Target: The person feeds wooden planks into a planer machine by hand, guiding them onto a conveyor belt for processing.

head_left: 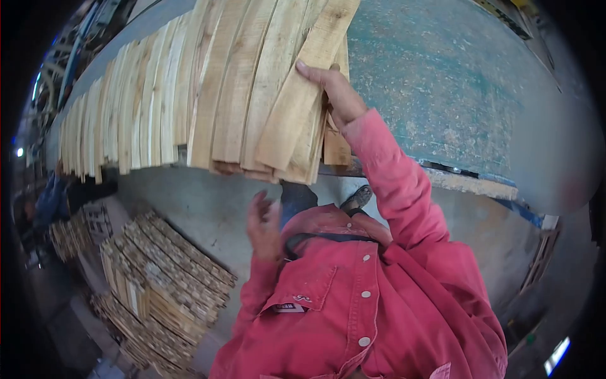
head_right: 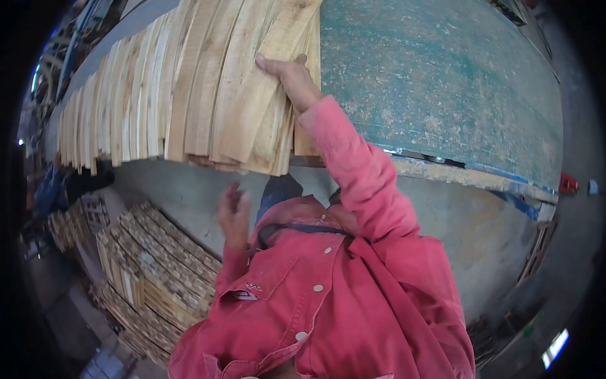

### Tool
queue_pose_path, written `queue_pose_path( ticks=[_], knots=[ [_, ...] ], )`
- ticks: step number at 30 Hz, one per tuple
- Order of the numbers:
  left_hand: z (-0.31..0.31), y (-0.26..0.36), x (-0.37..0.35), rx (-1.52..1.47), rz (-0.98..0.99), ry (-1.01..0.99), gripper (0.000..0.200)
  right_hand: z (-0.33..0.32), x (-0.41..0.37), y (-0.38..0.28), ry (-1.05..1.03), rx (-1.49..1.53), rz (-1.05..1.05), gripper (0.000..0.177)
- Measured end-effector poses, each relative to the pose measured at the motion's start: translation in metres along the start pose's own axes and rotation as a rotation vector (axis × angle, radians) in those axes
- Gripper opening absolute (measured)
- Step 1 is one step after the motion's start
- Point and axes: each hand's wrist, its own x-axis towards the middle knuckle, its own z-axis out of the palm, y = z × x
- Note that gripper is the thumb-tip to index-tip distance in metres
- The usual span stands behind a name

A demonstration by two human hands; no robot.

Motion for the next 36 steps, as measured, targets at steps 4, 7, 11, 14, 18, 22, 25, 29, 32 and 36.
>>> queue_pose_path(
  ticks=[4, 7, 11, 14, 18, 22, 25, 29, 32, 36],
  knots=[
    [0.085, 0.022, -0.007, 0.010, 0.068, 0.143, 0.071, -0.002, 0.003, -0.001, 0.043, 0.025, 0.068, 0.064],
    [0.120, 0.013, 0.003, 0.005, 0.081, 0.295, 0.072, -0.008, 0.009, 0.005, 0.063, -0.025, 0.066, 0.067],
    [0.136, 0.021, 0.007, -0.048, -0.043, 0.412, 0.063, -0.007, 0.006, 0.008, 0.150, -0.090, 0.014, 0.072],
    [0.143, 0.023, 0.009, 0.028, 0.028, 0.485, 0.061, -0.004, 0.005, 0.002, 0.229, -0.141, -0.049, 0.076],
    [0.148, 0.028, -0.006, -0.137, -0.024, 0.413, 0.063, -0.009, -0.010, -0.012, 0.195, -0.074, 0.083, 0.068],
    [0.165, 0.047, -0.019, -0.197, 0.216, 0.549, 0.064, -0.028, -0.024, -0.060, 0.129, 0.012, 0.210, 0.049],
    [0.169, 0.068, -0.026, -0.071, 0.366, 0.579, 0.066, -0.090, -0.010, -0.043, -0.124, 0.283, 0.087, 0.070],
    [0.198, 0.102, -0.066, -0.007, 0.483, 0.279, 0.076, -0.170, -0.034, -0.050, -0.244, 0.531, 0.010, 0.087],
    [0.231, 0.146, -0.087, -0.316, 0.336, -0.199, 0.087, -0.228, -0.071, -0.077, -0.358, 0.696, -0.008, 0.096],
    [0.289, 0.186, -0.080, -1.055, -0.112, -0.792, 0.096, -0.327, -0.102, -0.137, -0.211, 0.617, -0.016, 0.085]
  ],
)
